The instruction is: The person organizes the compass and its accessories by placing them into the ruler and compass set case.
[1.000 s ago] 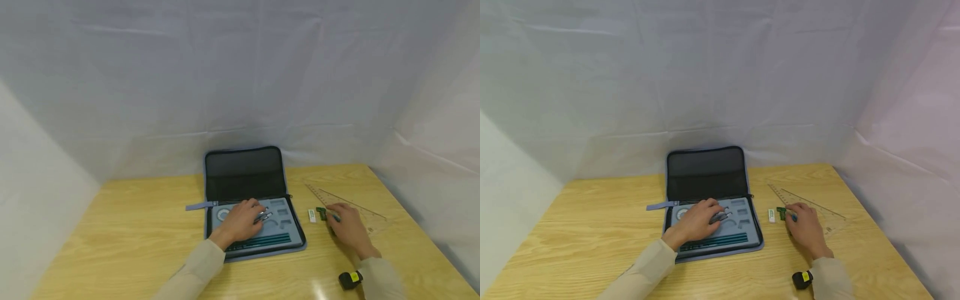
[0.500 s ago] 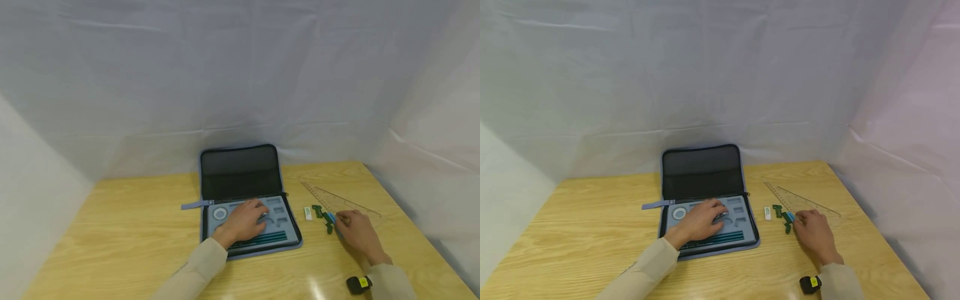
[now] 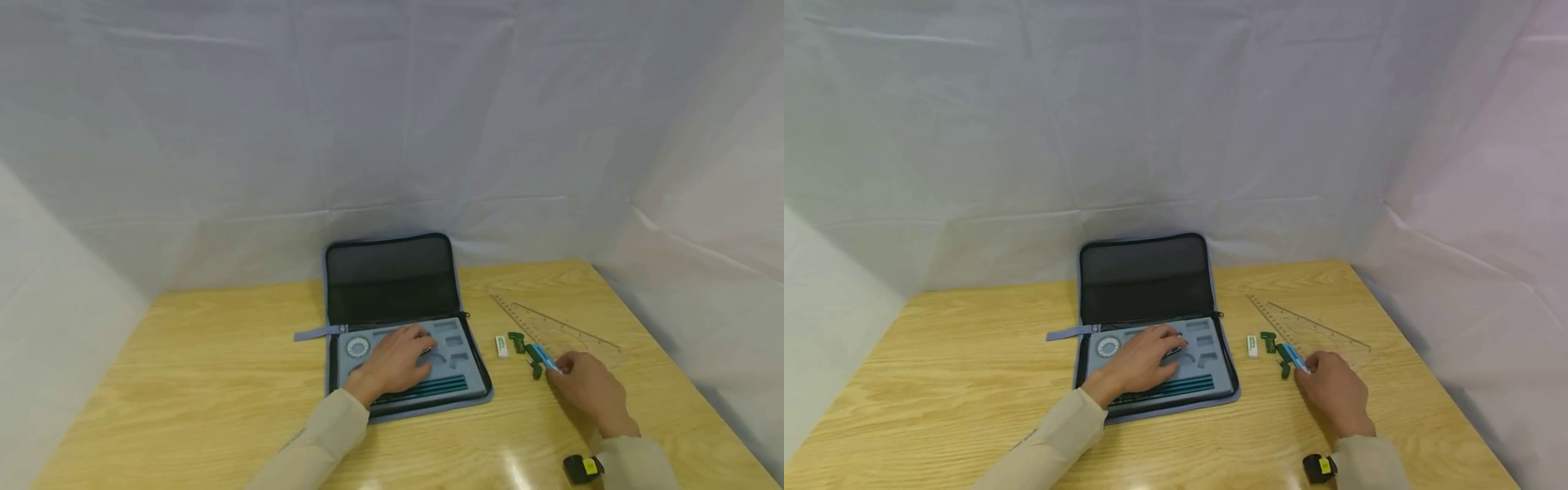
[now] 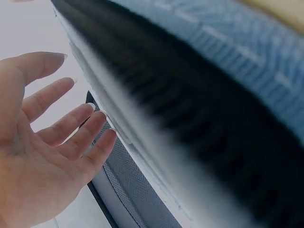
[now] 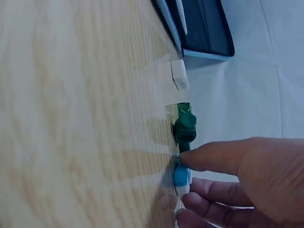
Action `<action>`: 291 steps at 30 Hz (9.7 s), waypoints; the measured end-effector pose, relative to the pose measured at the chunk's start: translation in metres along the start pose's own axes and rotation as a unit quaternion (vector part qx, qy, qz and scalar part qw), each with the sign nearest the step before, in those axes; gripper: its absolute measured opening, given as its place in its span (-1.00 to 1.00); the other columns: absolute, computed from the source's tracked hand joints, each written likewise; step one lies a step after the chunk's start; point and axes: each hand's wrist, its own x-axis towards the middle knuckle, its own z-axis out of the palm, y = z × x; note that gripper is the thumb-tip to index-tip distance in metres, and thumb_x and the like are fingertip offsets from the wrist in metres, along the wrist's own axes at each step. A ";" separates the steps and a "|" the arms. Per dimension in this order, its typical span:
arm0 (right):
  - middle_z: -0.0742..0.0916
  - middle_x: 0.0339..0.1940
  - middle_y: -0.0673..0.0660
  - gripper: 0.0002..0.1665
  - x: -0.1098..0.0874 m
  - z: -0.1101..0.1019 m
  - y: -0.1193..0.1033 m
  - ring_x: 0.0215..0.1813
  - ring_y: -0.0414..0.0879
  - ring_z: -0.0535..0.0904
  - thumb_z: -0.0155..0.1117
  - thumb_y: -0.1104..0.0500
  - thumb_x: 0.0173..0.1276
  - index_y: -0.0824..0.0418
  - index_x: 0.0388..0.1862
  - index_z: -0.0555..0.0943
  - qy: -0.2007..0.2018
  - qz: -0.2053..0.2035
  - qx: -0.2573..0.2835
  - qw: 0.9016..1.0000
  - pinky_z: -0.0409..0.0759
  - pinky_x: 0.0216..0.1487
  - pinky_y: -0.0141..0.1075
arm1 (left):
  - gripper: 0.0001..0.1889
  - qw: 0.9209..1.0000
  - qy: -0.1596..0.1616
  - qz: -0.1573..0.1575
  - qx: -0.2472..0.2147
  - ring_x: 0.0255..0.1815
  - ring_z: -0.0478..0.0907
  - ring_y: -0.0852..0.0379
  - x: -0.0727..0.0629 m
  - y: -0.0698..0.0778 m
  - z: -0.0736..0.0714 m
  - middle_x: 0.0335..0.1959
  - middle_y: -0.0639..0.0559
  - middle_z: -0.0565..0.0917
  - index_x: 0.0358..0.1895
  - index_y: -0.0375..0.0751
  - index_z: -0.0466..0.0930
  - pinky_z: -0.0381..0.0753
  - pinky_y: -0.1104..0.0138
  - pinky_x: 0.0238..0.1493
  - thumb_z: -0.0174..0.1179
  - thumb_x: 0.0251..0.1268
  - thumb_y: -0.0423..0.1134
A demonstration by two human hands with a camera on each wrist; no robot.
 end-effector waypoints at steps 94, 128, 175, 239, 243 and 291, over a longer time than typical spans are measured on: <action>0.60 -0.28 -0.18 -0.87 0.051 0.047 -0.093 -0.23 -0.27 0.55 0.31 0.24 0.29 0.02 -0.26 0.73 -0.029 -0.461 0.001 0.887 0.58 -0.20 -0.33 | -0.79 0.996 -0.034 0.034 0.079 -0.07 0.49 0.13 -0.015 0.013 -0.007 -0.04 0.15 0.61 -0.08 -0.05 0.68 0.49 0.33 -0.04 0.11 0.32 -0.26; 0.63 -0.14 0.05 -0.81 0.045 0.015 -0.032 -0.29 -0.18 0.54 0.25 0.23 0.35 0.22 -0.10 0.68 0.072 -0.309 0.014 0.948 0.55 -0.33 -0.24 | -0.71 0.999 -0.021 0.018 0.017 -0.06 0.52 0.15 0.000 0.011 -0.012 -0.01 0.07 0.55 0.07 -0.05 0.62 0.56 0.31 -0.13 0.10 0.34 -0.29; 0.61 -0.13 0.21 -0.61 0.046 0.014 -0.024 -0.43 -0.15 0.50 0.28 -0.12 0.28 0.20 -0.29 0.65 0.009 -0.161 -0.020 0.987 0.50 -0.49 -0.18 | -0.72 1.000 0.003 0.000 0.003 0.06 0.50 0.05 -0.010 0.008 -0.011 0.11 0.01 0.55 0.09 -0.06 0.61 0.52 0.20 0.02 0.12 0.36 -0.24; 0.63 -0.35 -0.12 -0.75 0.063 0.018 -0.076 -0.35 -0.25 0.51 0.32 0.11 0.29 0.14 -0.08 0.70 -0.034 -0.327 -0.069 0.942 0.51 -0.39 -0.31 | -0.71 0.997 -0.007 -0.069 0.018 0.10 0.47 0.00 -0.029 -0.017 -0.019 0.10 0.00 0.53 0.09 -0.08 0.61 0.48 0.13 0.08 0.11 0.34 -0.24; 0.61 -0.32 -0.11 -0.76 0.058 0.020 -0.072 -0.34 -0.27 0.50 0.29 0.11 0.32 0.14 -0.07 0.70 -0.027 -0.323 -0.057 0.944 0.51 -0.39 -0.32 | -0.70 0.998 -0.024 -0.041 0.029 0.09 0.47 0.02 -0.016 -0.005 -0.020 0.12 -0.01 0.54 0.11 -0.10 0.60 0.49 0.15 0.08 0.07 0.37 -0.23; 0.62 -0.07 0.22 -0.71 0.044 0.009 -0.026 -0.41 -0.15 0.49 0.15 0.21 0.40 0.29 0.02 0.63 0.106 -0.231 0.038 0.966 0.42 -0.56 -0.28 | -0.58 0.993 -0.075 0.004 0.092 0.15 0.43 0.07 0.045 0.042 -0.002 0.23 0.04 0.45 0.28 0.06 0.45 0.48 0.22 0.08 0.03 0.38 -0.25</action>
